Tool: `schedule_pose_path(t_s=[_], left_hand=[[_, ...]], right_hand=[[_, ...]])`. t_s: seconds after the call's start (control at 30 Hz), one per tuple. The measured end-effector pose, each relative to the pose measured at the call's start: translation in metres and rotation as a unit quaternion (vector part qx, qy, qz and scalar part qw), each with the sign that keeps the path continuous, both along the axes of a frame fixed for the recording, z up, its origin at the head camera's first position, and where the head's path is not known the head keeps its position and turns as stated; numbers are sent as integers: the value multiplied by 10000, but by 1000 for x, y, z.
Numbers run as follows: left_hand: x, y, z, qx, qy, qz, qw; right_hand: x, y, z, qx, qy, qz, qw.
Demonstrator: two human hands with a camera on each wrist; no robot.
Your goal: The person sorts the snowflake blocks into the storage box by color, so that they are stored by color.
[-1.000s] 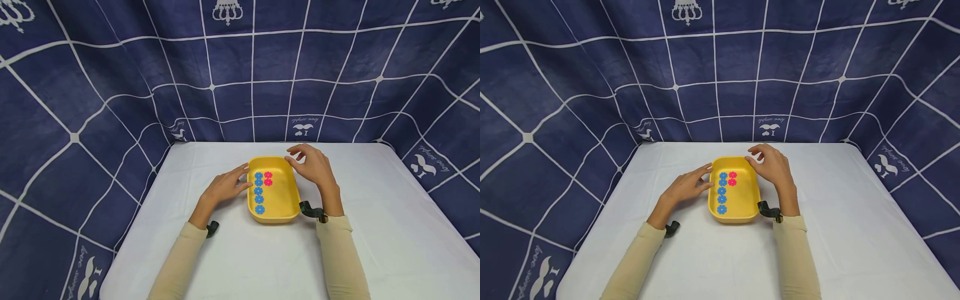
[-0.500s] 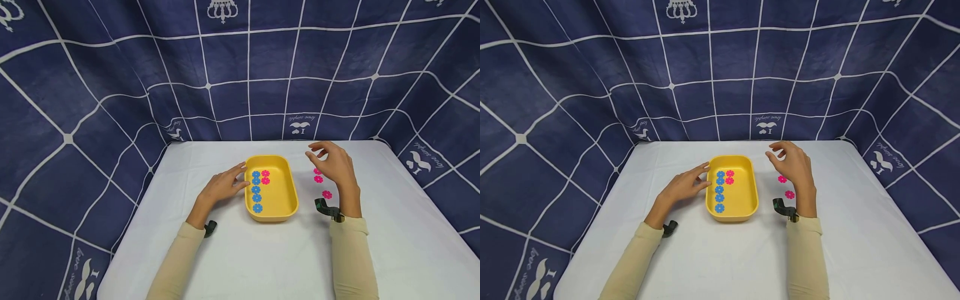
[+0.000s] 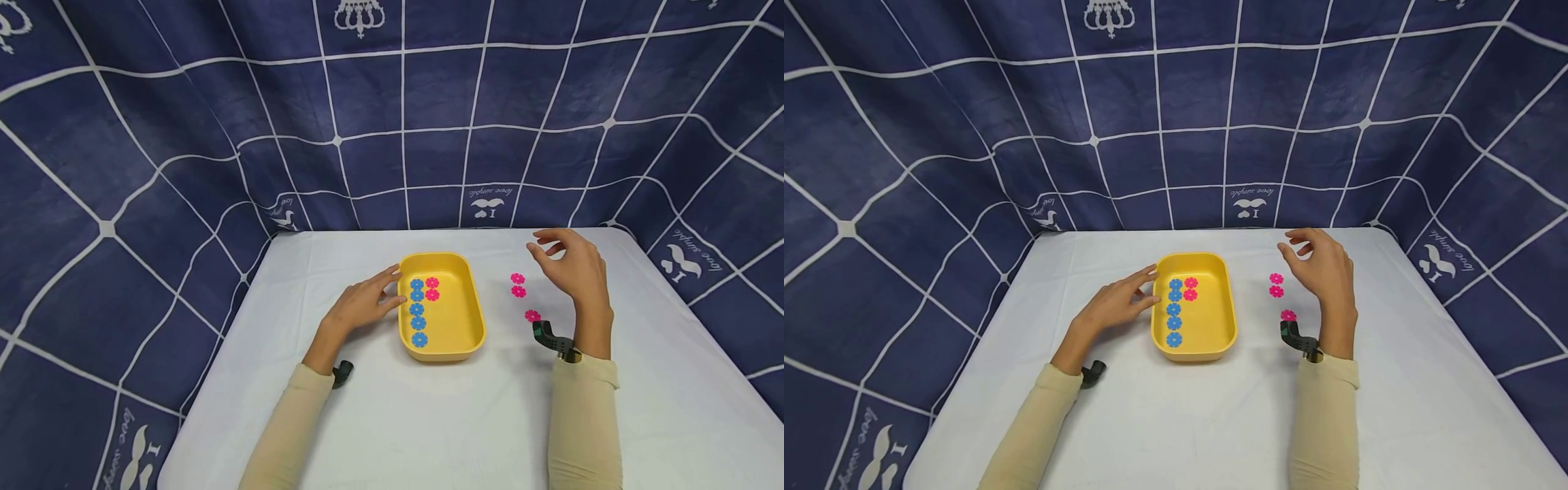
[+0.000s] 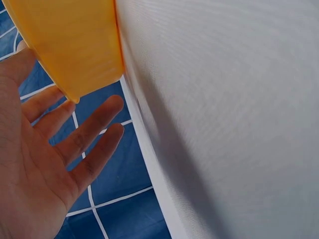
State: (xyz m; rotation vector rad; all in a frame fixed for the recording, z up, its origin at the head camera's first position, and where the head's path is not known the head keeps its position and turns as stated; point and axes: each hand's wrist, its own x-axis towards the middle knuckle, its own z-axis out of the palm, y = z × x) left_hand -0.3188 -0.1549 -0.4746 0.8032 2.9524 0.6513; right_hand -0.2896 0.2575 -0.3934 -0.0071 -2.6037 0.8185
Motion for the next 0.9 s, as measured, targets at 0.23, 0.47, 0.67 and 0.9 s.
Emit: schedule_pose_path(t_s=[0.23, 0.47, 0.67, 0.9], left_hand=[[-2, 1, 0, 20, 67, -6, 10000], [-2, 1, -1, -15, 8, 7, 10000], [-1, 1, -1, -24, -16, 17, 10000], [-1, 0, -1, -38, -30, 33, 10000]], right_hand=[[5, 11, 2, -10, -52, -176, 9998], [-2, 12, -9, 139, -286, -187, 9993], [-9, 13, -20, 254, -641, -163, 9975], [-15, 13, -30, 252, -902, -160, 9955]])
